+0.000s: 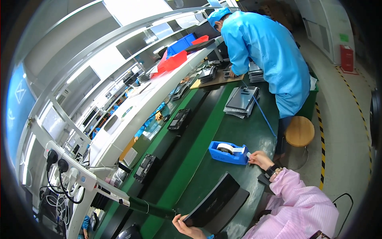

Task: Perform manual assembly of tablet components on an electronics production line.

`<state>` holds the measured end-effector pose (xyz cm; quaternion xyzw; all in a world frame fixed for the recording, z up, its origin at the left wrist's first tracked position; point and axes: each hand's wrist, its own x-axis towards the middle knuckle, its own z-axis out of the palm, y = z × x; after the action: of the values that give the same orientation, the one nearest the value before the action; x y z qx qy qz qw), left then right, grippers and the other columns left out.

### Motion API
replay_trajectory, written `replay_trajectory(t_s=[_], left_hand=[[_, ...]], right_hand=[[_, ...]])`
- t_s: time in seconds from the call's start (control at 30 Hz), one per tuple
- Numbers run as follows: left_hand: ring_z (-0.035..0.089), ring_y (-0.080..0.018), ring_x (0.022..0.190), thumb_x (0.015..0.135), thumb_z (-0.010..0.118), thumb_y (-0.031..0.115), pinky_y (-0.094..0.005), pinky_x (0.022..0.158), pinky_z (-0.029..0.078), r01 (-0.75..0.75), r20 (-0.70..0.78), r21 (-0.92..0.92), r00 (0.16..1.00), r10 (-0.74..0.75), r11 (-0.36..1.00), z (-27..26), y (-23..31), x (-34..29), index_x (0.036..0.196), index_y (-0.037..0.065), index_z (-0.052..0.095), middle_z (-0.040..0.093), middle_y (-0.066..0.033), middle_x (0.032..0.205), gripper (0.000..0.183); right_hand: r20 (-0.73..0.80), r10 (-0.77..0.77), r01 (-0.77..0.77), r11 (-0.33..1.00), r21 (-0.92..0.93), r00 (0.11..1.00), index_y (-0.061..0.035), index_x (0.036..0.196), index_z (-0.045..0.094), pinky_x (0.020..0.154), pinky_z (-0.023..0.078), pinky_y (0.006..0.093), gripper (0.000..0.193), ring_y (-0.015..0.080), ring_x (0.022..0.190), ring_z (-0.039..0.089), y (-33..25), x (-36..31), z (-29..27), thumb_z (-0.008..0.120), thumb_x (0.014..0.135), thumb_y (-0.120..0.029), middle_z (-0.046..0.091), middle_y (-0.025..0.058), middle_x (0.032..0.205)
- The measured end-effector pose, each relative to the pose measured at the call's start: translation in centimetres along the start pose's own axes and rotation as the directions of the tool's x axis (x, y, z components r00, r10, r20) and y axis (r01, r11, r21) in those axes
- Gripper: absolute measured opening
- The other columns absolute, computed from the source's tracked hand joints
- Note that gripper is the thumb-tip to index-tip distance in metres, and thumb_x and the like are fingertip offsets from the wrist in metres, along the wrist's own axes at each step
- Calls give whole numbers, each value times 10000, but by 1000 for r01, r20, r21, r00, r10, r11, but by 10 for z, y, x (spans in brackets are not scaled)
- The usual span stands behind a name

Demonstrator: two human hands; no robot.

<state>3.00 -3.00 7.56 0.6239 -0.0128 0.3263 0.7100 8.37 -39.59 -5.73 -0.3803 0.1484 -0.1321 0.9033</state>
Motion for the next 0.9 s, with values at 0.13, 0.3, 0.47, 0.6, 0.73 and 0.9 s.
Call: replay_trajectory(t_s=[0.13, 0.3, 0.47, 0.6, 0.73, 0.9], left_hand=[[545, -141, 731, 971, 380, 273, -252, 674, 425, 0, 25, 13, 1000, -1, 1000, -6, -3, 1, 972, 6, 574, 605, -61, 825, 330], [557, -147, 710, 983, 339, 305, -250, 684, 425, -1, 28, 74, 1000, -1, 997, -3, 5, 1, 1014, 3, 549, 616, -70, 764, 369], [588, -164, 742, 986, 378, 298, -261, 692, 458, -15, 44, 69, 999, 12, 997, -1, 10, 6, 1006, 1, 541, 640, -98, 811, 340], [630, -173, 671, 922, 544, 143, -281, 612, 499, -486, 302, 525, 874, 381, 699, 20, 51, 9, 1041, 31, 594, 655, -83, 834, 171], [631, -280, 868, 737, 736, 192, -345, 757, 491, -719, 754, 465, 628, 195, 516, 70, 59, 18, 1023, 49, 602, 645, -102, 953, 346], [639, -255, 602, 780, 701, 303, -328, 520, 470, -714, 822, 497, 569, -3, 493, 77, 38, 14, 904, 105, 651, 656, -79, 688, 239]], right_hand=[[-22, -72, 69, 990, -127, 997, -2, 924, 565, 747, 524, 304, 131, 173, 767, 611, -4, -35, -6, 612, 854, -103, 606, 93, 890], [256, -145, 198, 961, -193, 956, -48, 1156, 435, 870, 457, 324, 337, 193, 961, 585, -37, -84, 86, 607, 878, -133, 562, 118, 1085], [620, -75, 266, 938, -221, 781, -105, 1281, 323, 927, 391, 331, 503, 188, 1060, 539, -37, -76, 130, 614, 871, -95, 586, 90, 1064], [608, -42, 215, 953, -214, 793, -104, 1273, 350, 881, 396, 308, 482, 149, 985, 544, -27, -68, 136, 613, 869, -98, 595, 68, 985], [537, -43, 145, 978, -149, 842, -85, 1257, 373, 862, 391, 286, 462, 125, 929, 545, -35, -78, 135, 616, 867, -122, 592, 57, 952], [511, -16, 138, 970, -201, 859, -50, 1267, 361, 859, 413, 259, 480, 121, 941, 554, -38, -86, 132, 616, 870, -137, 595, 62, 952]])
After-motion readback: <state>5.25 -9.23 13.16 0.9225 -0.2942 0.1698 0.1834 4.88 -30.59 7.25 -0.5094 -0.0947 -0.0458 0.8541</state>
